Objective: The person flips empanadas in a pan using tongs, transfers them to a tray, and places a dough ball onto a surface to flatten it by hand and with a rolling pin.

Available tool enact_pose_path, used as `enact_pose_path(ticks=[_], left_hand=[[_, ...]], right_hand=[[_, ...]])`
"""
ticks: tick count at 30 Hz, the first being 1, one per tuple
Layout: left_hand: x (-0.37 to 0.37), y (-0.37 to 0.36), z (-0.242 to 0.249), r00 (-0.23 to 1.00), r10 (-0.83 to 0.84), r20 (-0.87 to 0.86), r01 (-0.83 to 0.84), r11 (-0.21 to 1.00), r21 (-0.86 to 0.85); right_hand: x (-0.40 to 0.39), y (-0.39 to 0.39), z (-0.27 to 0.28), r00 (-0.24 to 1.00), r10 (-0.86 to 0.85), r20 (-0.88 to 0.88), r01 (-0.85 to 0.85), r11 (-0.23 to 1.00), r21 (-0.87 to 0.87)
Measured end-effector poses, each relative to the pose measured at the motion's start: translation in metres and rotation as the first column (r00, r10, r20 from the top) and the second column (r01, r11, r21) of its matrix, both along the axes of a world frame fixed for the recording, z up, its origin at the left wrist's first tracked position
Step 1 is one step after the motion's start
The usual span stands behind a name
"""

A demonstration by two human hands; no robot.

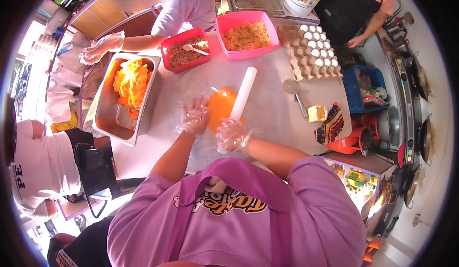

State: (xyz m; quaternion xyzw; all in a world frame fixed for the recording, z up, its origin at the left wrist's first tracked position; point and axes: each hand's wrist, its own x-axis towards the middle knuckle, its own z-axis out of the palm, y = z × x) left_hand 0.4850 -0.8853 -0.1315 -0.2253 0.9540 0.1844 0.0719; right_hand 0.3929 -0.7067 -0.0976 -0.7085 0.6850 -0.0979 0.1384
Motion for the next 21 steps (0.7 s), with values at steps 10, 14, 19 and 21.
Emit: enact_pose_path(ticks=[10, 14, 19, 21], left_hand=[[0.061, 0.085, 0.019, 0.901, -0.251, -0.353, 0.187, 0.961, -0.206], [0.068, 0.103, -0.008, 0.958, -0.208, -0.200, 0.199, 0.978, -0.066], [0.076, 0.098, -0.013, 0.942, -0.186, -0.279, 0.199, 0.980, 0.019], [0.085, 0.099, -0.017, 0.936, -0.005, -0.352, 0.099, 0.963, 0.251]], right_hand=[[-0.002, 0.006, -0.017, 0.410, -0.891, 0.197, 0.885, 0.440, 0.151], [-0.009, -0.013, -0.012, 0.183, -0.951, 0.248, 0.902, 0.263, 0.343], [0.016, -0.001, -0.020, 0.190, -0.940, 0.283, 0.937, 0.260, 0.235], [0.027, 0.002, -0.006, 0.355, -0.836, 0.419, 0.838, 0.483, 0.254]])
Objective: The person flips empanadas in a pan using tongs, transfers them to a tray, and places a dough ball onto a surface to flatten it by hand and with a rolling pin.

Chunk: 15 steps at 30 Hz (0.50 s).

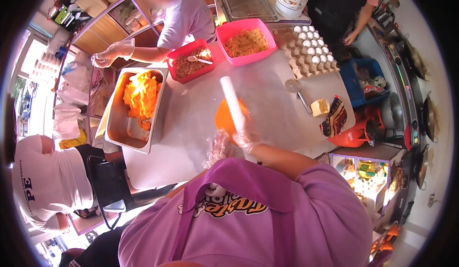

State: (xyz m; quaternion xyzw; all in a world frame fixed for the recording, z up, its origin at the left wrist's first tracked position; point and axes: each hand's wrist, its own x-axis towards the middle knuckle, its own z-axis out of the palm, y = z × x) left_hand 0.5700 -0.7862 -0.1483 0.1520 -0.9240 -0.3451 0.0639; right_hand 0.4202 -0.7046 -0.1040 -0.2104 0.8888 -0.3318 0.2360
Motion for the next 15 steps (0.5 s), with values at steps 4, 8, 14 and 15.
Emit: enact_pose_path(ticks=[4, 8, 14, 15], left_hand=[[0.010, -0.006, -0.031, 0.999, 0.027, -0.036, -0.029, 0.998, -0.056], [0.012, -0.001, -0.021, 0.999, -0.005, 0.032, 0.008, 0.996, -0.092], [0.006, 0.001, -0.019, 0.992, -0.025, 0.123, 0.041, 0.991, -0.129], [0.006, 0.001, -0.019, 0.990, -0.026, 0.140, 0.045, 0.990, -0.134]], right_hand=[[0.004, -0.017, -0.006, 0.961, 0.238, -0.142, -0.236, 0.971, 0.029], [0.004, -0.022, -0.007, 0.853, 0.399, -0.337, -0.401, 0.914, 0.066], [0.015, -0.014, 0.010, 0.805, 0.520, -0.285, -0.463, 0.851, 0.246], [0.013, -0.014, 0.012, 0.806, 0.520, -0.281, -0.463, 0.851, 0.247]])
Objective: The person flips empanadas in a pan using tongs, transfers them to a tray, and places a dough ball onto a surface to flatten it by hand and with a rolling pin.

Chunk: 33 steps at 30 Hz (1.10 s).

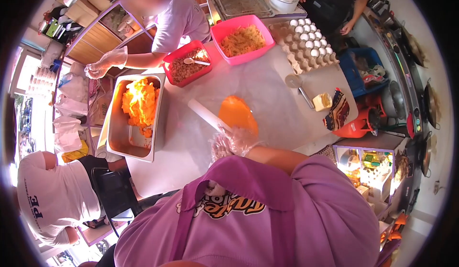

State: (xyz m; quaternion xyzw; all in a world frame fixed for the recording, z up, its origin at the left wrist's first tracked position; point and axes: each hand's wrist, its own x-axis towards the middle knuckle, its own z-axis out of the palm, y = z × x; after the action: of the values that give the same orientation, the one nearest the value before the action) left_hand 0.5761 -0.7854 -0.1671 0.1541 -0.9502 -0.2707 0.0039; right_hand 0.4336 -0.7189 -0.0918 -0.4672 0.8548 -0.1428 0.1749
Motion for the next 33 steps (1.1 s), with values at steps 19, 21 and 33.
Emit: enact_pose_path(ticks=[19, 21, 33], left_hand=[[0.000, -0.010, 0.010, 0.953, -0.030, 0.301, 0.067, 0.991, -0.116], [-0.002, -0.013, 0.011, 0.945, -0.018, 0.325, 0.065, 0.989, -0.136], [-0.019, 0.016, 0.003, 0.934, 0.123, 0.335, 0.085, 0.836, -0.542]], right_hand=[[-0.037, 0.022, -0.006, 0.871, 0.415, -0.263, -0.349, 0.899, 0.263], [-0.040, 0.017, 0.013, 0.886, 0.448, -0.118, -0.382, 0.851, 0.361], [-0.075, 0.024, -0.002, 0.737, 0.593, -0.326, -0.502, 0.802, 0.323]])
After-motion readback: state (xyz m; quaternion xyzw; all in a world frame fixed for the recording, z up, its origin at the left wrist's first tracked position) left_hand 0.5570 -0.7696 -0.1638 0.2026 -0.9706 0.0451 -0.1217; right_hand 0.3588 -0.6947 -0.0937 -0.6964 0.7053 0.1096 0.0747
